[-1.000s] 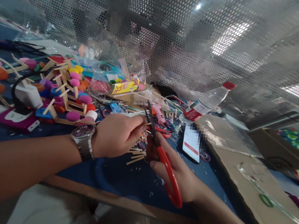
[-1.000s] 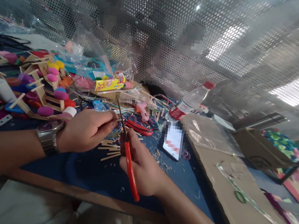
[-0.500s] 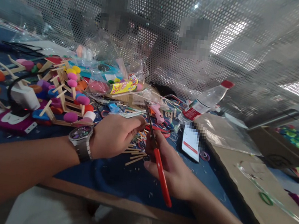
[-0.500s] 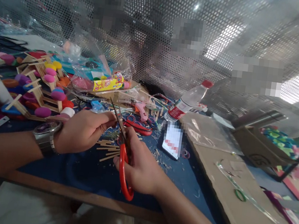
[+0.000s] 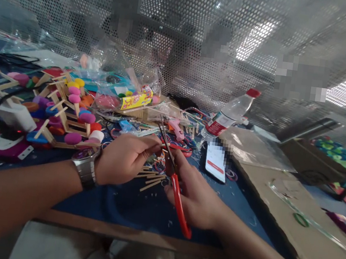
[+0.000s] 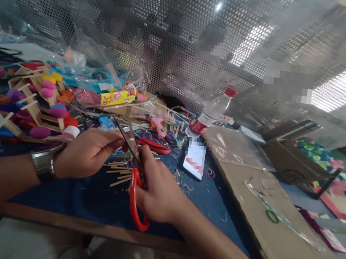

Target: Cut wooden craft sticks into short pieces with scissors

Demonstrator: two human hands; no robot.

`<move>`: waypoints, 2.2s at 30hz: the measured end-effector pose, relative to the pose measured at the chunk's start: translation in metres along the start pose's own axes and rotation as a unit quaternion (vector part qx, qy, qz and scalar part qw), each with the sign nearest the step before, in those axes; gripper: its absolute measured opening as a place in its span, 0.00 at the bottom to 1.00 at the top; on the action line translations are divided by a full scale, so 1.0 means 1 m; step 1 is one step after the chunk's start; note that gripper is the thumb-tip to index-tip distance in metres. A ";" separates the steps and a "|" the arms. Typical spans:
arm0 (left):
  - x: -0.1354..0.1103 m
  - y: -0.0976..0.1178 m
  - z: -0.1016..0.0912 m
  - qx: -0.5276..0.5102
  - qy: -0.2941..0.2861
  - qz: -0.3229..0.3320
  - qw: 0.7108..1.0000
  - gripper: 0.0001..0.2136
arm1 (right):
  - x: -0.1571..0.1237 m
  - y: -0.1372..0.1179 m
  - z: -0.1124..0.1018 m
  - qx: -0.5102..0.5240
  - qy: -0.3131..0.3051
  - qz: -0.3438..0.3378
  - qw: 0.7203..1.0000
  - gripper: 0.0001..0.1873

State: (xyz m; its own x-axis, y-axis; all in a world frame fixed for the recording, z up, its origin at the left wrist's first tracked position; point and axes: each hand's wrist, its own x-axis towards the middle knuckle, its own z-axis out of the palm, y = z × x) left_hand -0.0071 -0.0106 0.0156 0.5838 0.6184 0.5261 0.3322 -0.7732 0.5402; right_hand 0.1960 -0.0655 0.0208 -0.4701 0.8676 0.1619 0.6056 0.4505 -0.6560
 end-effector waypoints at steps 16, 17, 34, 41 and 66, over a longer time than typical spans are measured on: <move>0.001 0.000 -0.002 0.031 -0.012 -0.020 0.999 0.13 | 0.003 0.000 0.001 -0.005 -0.009 0.032 0.999 0.29; 0.001 0.000 -0.003 0.038 -0.010 -0.017 0.999 0.13 | 0.003 0.000 0.001 -0.013 -0.005 0.032 0.999 0.27; 0.002 0.002 -0.002 -0.028 0.003 0.000 1.000 0.12 | 0.003 -0.003 -0.002 -0.031 -0.005 0.007 0.999 0.21; 0.002 0.002 -0.003 -0.039 0.000 0.001 0.999 0.12 | 0.003 -0.004 -0.002 -0.029 0.000 0.011 1.000 0.20; 0.002 0.004 -0.002 -0.030 0.008 0.011 0.999 0.13 | 0.000 -0.001 -0.001 -0.073 -0.001 0.015 0.997 0.23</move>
State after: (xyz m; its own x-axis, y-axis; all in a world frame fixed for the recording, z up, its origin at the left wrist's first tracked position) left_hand -0.0064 -0.0122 0.0196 0.5782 0.6042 0.5483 0.2741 -0.7768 0.5669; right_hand 0.1962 -0.0661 0.0224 -0.4515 0.8809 0.1422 0.7067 0.4503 -0.5457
